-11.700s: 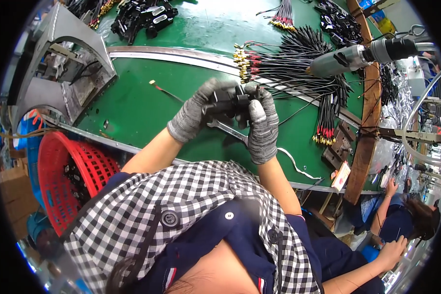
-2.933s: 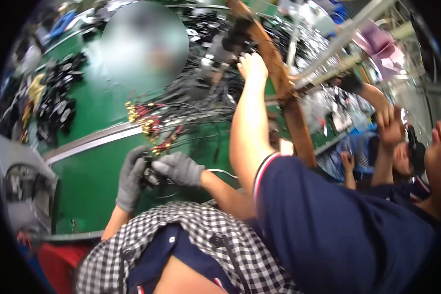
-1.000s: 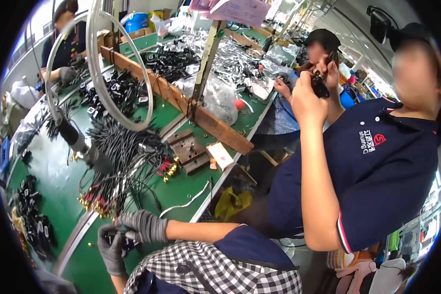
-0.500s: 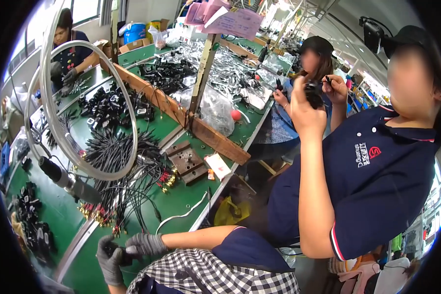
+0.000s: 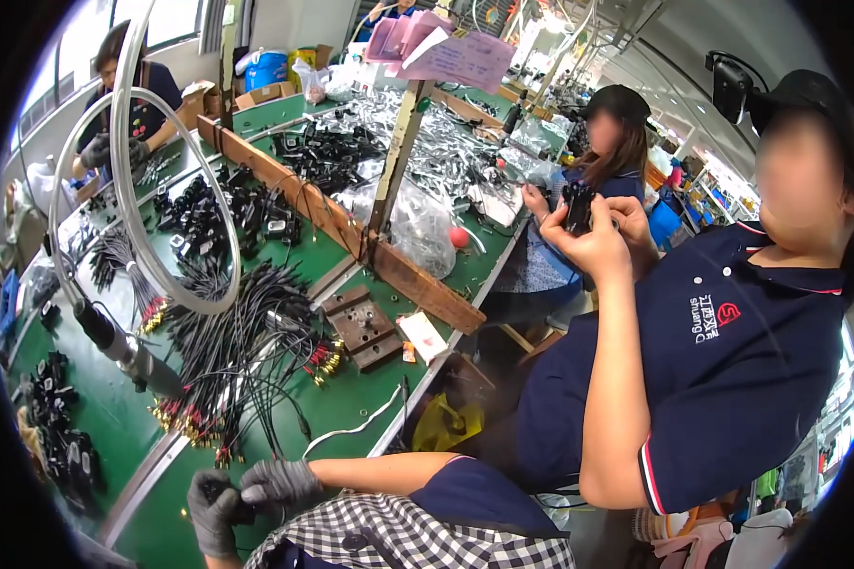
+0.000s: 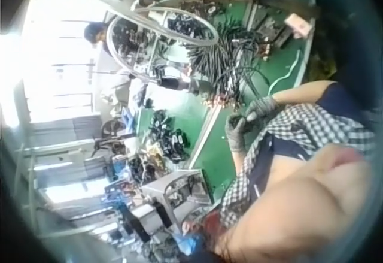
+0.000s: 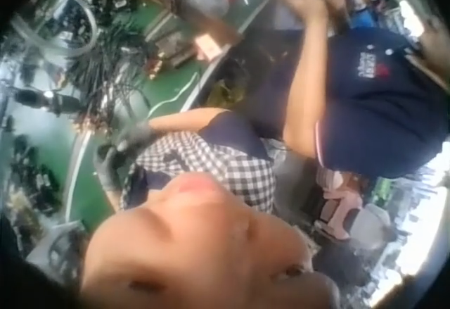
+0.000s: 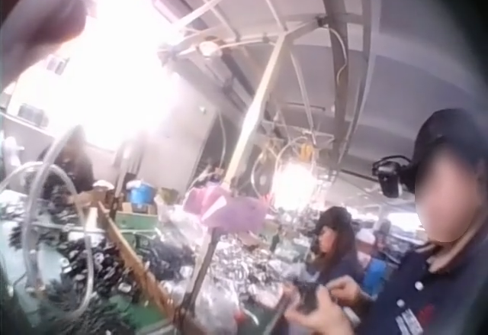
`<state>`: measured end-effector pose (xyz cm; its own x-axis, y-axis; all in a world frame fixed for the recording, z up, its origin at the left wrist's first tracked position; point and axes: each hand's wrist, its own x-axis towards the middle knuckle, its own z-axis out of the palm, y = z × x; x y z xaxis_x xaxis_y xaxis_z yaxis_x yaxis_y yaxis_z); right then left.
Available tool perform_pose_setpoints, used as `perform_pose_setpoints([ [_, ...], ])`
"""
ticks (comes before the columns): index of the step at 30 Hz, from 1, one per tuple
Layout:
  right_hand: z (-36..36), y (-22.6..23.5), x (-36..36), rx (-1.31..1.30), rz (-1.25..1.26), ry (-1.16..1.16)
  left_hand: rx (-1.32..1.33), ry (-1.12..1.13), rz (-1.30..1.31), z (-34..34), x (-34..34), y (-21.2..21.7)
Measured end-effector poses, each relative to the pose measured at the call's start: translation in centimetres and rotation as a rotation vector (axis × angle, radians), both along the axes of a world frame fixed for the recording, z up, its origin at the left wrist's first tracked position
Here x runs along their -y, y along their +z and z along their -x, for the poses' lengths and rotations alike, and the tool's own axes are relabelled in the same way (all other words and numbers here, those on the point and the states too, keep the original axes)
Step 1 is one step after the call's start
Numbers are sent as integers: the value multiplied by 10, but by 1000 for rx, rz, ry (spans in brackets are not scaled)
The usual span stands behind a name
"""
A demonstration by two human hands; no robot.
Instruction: The worker is assembling wire harnesses into plastic housings and testing them using a manual press machine at a factory workstation.
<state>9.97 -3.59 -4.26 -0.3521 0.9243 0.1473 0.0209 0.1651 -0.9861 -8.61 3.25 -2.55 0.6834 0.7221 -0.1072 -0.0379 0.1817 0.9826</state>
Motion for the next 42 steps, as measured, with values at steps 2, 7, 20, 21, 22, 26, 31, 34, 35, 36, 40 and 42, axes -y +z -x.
perform_pose_setpoints([
  [2,-4,2,-3,195,-116,-101,-67,30,81,-20,9,36],
  [7,2,-9,-19,312,-155,-81,14,150,86,-25,9,29],
  [20,-28,5,-15,428,-180,-194,-134,39,-79,-30,10,0],
  [21,-28,14,-14,588,-294,-260,1,18,106,-32,10,-1],
  [22,-29,20,-12,588,-295,-262,133,-7,289,-33,12,-2],
  [26,-32,38,-9,587,-548,-274,380,-4,606,-29,13,-28],
  [31,-34,52,-13,621,-564,-58,403,16,547,-35,26,-25],
  [34,-35,48,-20,586,-577,7,386,-94,739,-30,17,-25],
  [35,-33,37,-27,417,-617,68,378,-147,832,-27,14,-26],
  [36,-31,24,-33,248,-654,128,375,-143,829,-26,12,-30],
  [40,-5,14,-11,279,-677,-167,653,-189,1219,-25,5,-45],
  [42,-3,15,-9,374,-659,-345,382,-31,858,-26,11,-43],
])
